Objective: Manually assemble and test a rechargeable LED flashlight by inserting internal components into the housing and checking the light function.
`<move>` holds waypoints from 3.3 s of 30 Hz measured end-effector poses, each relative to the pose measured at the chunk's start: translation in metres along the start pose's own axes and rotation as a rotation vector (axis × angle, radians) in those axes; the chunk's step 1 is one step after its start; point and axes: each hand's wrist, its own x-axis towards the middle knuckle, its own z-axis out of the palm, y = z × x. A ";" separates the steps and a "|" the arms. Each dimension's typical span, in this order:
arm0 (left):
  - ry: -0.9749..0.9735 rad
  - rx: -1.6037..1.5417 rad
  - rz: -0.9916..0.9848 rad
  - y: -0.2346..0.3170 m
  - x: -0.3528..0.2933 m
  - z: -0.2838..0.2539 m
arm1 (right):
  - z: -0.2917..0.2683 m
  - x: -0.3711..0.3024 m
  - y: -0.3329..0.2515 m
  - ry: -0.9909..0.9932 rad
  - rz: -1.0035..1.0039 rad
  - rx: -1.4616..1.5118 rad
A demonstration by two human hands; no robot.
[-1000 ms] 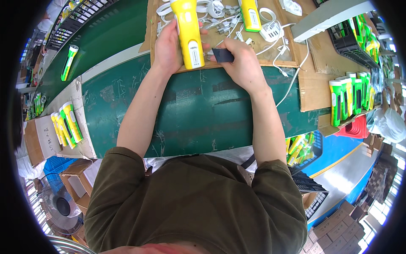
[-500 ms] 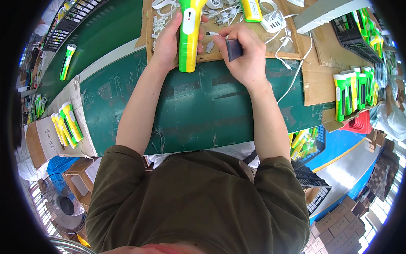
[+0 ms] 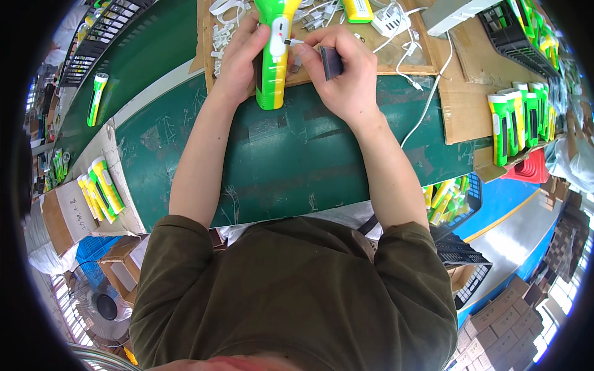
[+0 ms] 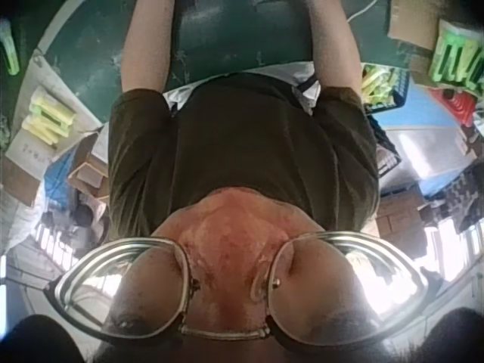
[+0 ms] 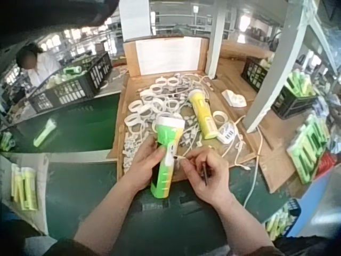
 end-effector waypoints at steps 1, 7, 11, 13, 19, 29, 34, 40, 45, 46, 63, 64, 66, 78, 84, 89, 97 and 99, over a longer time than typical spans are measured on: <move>-0.023 0.109 0.066 -0.001 0.000 -0.001 | 0.001 0.000 0.000 0.016 0.014 0.028; -0.085 0.053 -0.067 0.007 -0.004 -0.001 | -0.001 -0.002 0.004 0.053 0.175 0.127; -0.081 0.145 0.061 0.002 -0.004 0.000 | -0.002 0.000 0.002 0.039 0.231 0.199; -0.069 0.089 0.041 0.003 -0.007 0.003 | -0.004 0.000 0.002 -0.002 0.268 0.192; -0.145 -0.077 -0.003 0.001 -0.003 0.001 | -0.016 0.004 -0.002 -0.057 0.246 0.115; -0.173 0.082 -0.083 0.002 -0.003 0.002 | -0.016 0.004 -0.008 -0.099 0.328 0.032; -0.108 0.086 -0.100 0.005 -0.005 0.004 | -0.013 0.003 -0.011 -0.094 0.344 0.049; -0.117 0.069 -0.120 0.002 -0.006 0.000 | -0.010 0.004 -0.013 -0.081 0.317 -0.016; -0.125 0.078 -0.075 -0.005 0.002 -0.006 | -0.013 0.006 -0.011 -0.069 0.329 -0.029; -0.038 0.117 -0.020 -0.010 0.004 -0.008 | -0.018 0.007 -0.012 -0.072 0.373 -0.092; 0.132 0.151 0.190 0.008 0.000 0.026 | -0.021 0.000 -0.025 -0.062 -0.002 -0.165; 0.110 0.139 0.178 0.008 0.000 0.028 | -0.027 0.002 -0.030 -0.092 0.064 -0.246; 0.078 0.095 0.197 0.015 -0.003 0.030 | -0.042 0.010 -0.032 -0.052 -0.116 -0.304; 0.017 0.249 0.216 -0.010 0.007 -0.002 | -0.266 -0.067 0.006 0.005 0.253 -1.133; 0.089 0.085 0.184 -0.013 0.007 -0.009 | -0.283 -0.096 0.018 -0.050 0.374 -1.364; 0.048 0.100 0.121 -0.012 0.007 -0.012 | -0.286 -0.084 0.034 -0.063 0.570 -1.386; 0.012 0.127 0.107 -0.011 0.005 -0.009 | -0.317 -0.092 0.056 -0.077 0.536 -1.339; 0.006 0.125 0.102 -0.013 0.006 -0.009 | -0.322 -0.091 0.058 -0.067 0.534 -1.345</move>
